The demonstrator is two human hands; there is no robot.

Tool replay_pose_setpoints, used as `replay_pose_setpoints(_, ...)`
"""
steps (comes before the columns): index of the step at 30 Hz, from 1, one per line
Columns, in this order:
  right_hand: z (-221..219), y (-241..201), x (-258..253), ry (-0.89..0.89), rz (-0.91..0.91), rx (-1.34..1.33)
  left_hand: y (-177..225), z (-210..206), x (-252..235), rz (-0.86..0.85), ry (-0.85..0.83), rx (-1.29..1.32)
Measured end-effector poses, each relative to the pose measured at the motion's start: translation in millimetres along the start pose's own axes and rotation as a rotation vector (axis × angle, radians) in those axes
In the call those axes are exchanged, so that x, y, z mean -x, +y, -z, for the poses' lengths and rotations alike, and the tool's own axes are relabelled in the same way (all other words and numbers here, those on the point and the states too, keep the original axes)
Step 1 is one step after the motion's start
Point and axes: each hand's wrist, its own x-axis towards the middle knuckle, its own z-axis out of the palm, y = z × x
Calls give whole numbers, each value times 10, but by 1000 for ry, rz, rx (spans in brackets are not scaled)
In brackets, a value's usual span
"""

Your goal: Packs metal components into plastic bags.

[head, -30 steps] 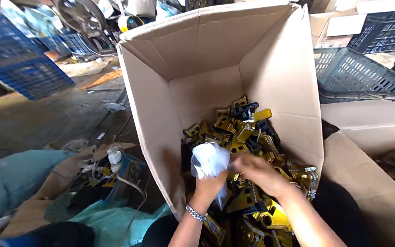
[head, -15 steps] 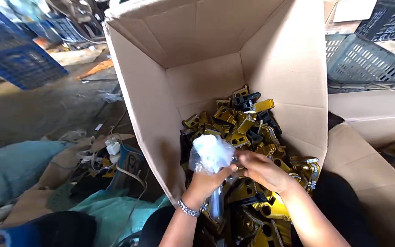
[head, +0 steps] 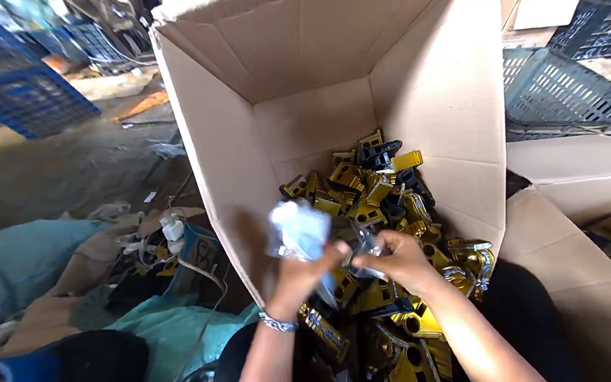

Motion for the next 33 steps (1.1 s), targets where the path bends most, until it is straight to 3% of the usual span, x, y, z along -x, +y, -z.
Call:
replay_pose_setpoints(1,-13,-69,-38,-118,80,153,33,-102,52,85,-146,160)
replay_pose_setpoints(3,36,-270,-136,-321,173,397,30,-161,66,138,-265,260)
replay_pose_setpoints(5,194,-410,-288,-322,132,413,34,-32,-22,24,-168,130)
replay_pose_setpoints(8,356,-473,-597,-199,37,229,-53,192,-185,-233,77,-178)
replay_pose_setpoints(10,349,-372,-740,-279,-8,185,-152,240,-225,-318,248,-263)
replay_pose_setpoints(13,104,-55,-888,-304,-56,622,-173,316,-289,-345,425,-374)
replay_pose_setpoints(15,-163,175,-953,-482,-83,1006,-144,303,-297,-395,455,-367)
replay_pose_setpoints(18,-354,420,-875,-580,46,1138,-157,254,-282,-407,472,-364)
replay_pose_setpoints(20,-244,333,-682,-436,113,967,-192,261,-298,-385,487,-401)
replay_pose_setpoints(23,57,338,-246,95,262,404,-231,281,-268,-372,464,-459)
replay_pose_setpoints(25,188,319,-91,277,109,-46,-235,237,-236,-354,419,-451)
replay_pose_setpoints(27,222,299,-67,346,-137,-520,-230,163,-206,-306,370,-420)
replay_pose_setpoints(29,220,258,-77,393,-266,-964,-257,90,-210,-301,339,-392)
replay_pose_setpoints(31,264,181,-64,359,-250,-1115,-286,36,-210,-370,316,-419)
replay_pose_setpoints(33,356,118,-7,204,-120,-1080,-302,1,-171,-446,299,-486)
